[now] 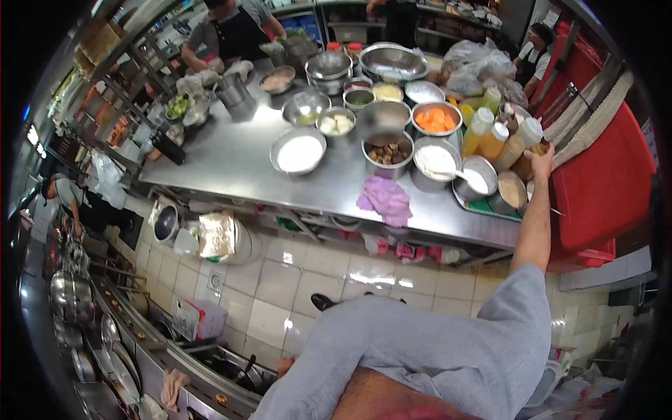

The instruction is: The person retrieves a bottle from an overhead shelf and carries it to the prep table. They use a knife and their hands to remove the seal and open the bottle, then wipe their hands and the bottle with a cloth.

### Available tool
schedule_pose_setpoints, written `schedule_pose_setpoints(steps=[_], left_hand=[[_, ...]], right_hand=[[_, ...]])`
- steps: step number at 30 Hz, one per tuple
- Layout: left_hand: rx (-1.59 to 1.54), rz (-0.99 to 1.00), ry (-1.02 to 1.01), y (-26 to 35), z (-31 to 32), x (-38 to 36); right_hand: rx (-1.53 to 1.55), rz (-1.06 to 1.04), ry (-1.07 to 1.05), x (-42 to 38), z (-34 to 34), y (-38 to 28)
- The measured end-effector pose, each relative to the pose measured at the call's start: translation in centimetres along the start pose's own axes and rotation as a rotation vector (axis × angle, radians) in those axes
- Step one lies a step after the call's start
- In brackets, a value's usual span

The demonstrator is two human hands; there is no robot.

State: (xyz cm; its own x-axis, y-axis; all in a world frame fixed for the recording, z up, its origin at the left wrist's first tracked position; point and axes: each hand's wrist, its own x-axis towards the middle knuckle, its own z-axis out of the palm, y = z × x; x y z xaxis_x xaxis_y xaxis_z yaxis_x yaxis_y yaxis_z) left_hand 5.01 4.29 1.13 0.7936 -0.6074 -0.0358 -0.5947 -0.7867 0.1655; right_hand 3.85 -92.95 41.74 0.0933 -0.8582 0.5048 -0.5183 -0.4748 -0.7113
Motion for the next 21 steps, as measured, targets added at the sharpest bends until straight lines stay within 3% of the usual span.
schedule_pose_setpoints(steps=[1, 2, 3, 4, 6, 7, 8, 12, 14, 16, 18, 21], left_hand=[[0.138, 0.098, 0.054, 0.5, -0.3, -0.5], [-0.007, -0.02, -0.162, 0.3, -0.6, 1.3], [-0.623, -0.411, -0.301, -0.2, 0.6, 2.9], [-1.169, -0.895, -0.201, -0.8, 1.9, 4.5], [-1.128, -0.876, -0.182, 1.3, -2.5, 8.6], [-1.108, -0.867, -0.173, 4.8, -8.9, 12.5], [-1.221, -1.005, -0.133, 4.9, -8.3, 13.7], [-1.134, -0.968, -0.181, 5.7, -8.6, 16.0], [-1.094, -0.931, -0.255, 5.3, -8.3, 16.4], [-0.952, -0.75, -0.308, 5.2, -8.2, 17.2], [-0.888, -0.555, -0.3, 6.6, -9.9, 19.7], [-0.943, -0.263, -0.305, 10.5, -13.9, 25.0]], right_hand=[[-0.058, 0.005, -0.035, 0.1, -0.2, 0.7], [-0.126, 0.015, -0.072, 0.8, 0.2, 1.7], [-0.14, 0.042, -0.078, 0.9, 0.3, 1.9], [-0.19, 0.034, -0.068, 0.3, -0.1, 0.9], [-0.225, 0.033, -0.079, -0.3, -0.4, -0.2], [-0.258, 0.029, -0.042, -0.6, -0.2, 0.3], [-0.278, 0.019, 0.003, -0.8, -0.2, 0.3], [-0.369, 0.004, 0.079, -1.5, -1.8, -1.8], [-0.298, -0.134, 0.091, -1.2, -3.1, -2.2], [-0.293, -0.115, 0.118, -1.4, -4.9, -4.2], [-0.089, -0.295, 0.154, -0.9, -6.8, -4.7], [0.124, -0.364, 0.181, -4.3, -11.8, -10.7]])
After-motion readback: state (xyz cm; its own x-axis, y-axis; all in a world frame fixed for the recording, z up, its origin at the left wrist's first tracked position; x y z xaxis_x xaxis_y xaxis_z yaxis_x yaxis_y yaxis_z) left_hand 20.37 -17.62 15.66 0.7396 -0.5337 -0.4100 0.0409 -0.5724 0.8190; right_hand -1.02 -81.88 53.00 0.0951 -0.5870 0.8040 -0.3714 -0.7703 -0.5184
